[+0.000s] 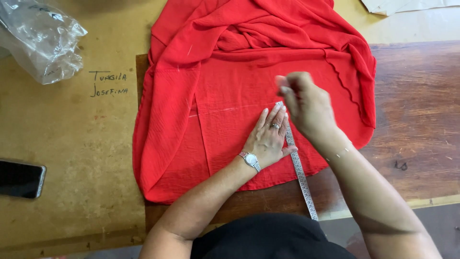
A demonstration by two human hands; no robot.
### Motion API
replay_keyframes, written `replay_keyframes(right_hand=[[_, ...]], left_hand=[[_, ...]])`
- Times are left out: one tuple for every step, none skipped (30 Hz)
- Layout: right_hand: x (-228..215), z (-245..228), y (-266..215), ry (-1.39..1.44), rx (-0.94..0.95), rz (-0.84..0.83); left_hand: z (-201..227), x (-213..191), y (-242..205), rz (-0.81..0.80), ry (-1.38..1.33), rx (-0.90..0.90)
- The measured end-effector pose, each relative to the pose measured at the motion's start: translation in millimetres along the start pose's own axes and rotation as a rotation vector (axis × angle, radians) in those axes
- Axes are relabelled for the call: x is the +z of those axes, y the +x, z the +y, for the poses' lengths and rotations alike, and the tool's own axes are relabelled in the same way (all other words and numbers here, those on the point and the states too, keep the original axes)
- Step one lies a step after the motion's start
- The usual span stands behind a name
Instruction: Measuring and marking a red garment with white chalk on a wooden workbench using a flexible measuring tape.
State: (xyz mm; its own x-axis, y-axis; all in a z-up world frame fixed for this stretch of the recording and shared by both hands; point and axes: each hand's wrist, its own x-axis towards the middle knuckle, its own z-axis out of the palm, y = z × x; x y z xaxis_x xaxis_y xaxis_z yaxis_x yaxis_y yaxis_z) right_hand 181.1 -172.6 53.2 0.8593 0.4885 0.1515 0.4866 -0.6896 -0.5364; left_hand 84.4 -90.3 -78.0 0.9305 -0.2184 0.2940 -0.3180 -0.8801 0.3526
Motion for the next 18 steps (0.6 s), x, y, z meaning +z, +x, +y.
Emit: replay_keyframes(right_hand=[[-9.2,9.2,-20.1,-0.003,0.000,0.007],[-18.6,18.7,-40.5,-0.096,0.027,0.004],[-28.5,28.6,-63.1,-0.189,0.059,-0.001],[-18.3,39.9,-87.3,-0.193,0.063,0.003],[-8.1,51.5,-112.0,-0.231,0.109,-0.053],[1.8,63.7,-137.0,-0.268,0.155,-0.110],[8.6,58.9,-145.9,-0.271,0.167,-0.105],[15.1,54.5,-154.8,-0.283,0.209,-0.158],[22.2,50.1,-161.6,-0.293,0.250,-0.207],[23.3,54.8,-163.6,-0.294,0.260,-0.199],[25.5,59.1,-164.8,-0.232,0.316,-0.199],[27.8,63.3,-165.9,-0.170,0.372,-0.199],[25.3,69.0,-167.7,-0.167,0.383,-0.192],[22.9,74.3,-169.4,-0.020,0.497,-0.187],[21.1,80.3,-167.5,0.130,0.600,-0.178],[16.7,88.2,-168.2,0.135,0.603,-0.168],[13.8,94.7,-171.1,0.338,0.616,-0.080],[11.6,101.0,-174.0,0.541,0.625,0.010]], left_hand=[[-2.0,0.8,0.4,0.004,0.001,0.007],[-3.5,1.8,1.0,0.005,-0.017,0.007],[-2.9,3.4,0.6,0.004,-0.038,0.008],[-3.6,2.6,1.0,0.005,-0.041,0.015],[-3.7,2.2,1.5,-0.008,-0.039,0.004],[-3.3,2.2,2.2,-0.022,-0.038,-0.006],[-5.3,6.6,1.0,-0.026,-0.044,0.005],[-6.9,11.2,0.2,-0.022,-0.047,-0.004],[-10.0,15.2,1.1,-0.015,-0.047,-0.010],[-8.6,-0.8,-5.6,-0.017,-0.050,0.003],[-8.4,-17.4,-13.2,-0.003,-0.047,-0.053],[-8.5,-34.1,-20.8,0.011,-0.044,-0.110],[-13.9,-46.3,-36.3,0.005,-0.045,-0.098],[-20.1,-58.8,-51.6,-0.011,0.029,-0.221],[-28.5,-72.1,-64.8,-0.021,0.109,-0.346],[-37.9,-79.0,-76.7,-0.020,0.113,-0.336],[-46.5,-86.6,-92.8,-0.035,0.173,-0.375],[-55.6,-94.3,-109.2,-0.049,0.234,-0.413]])
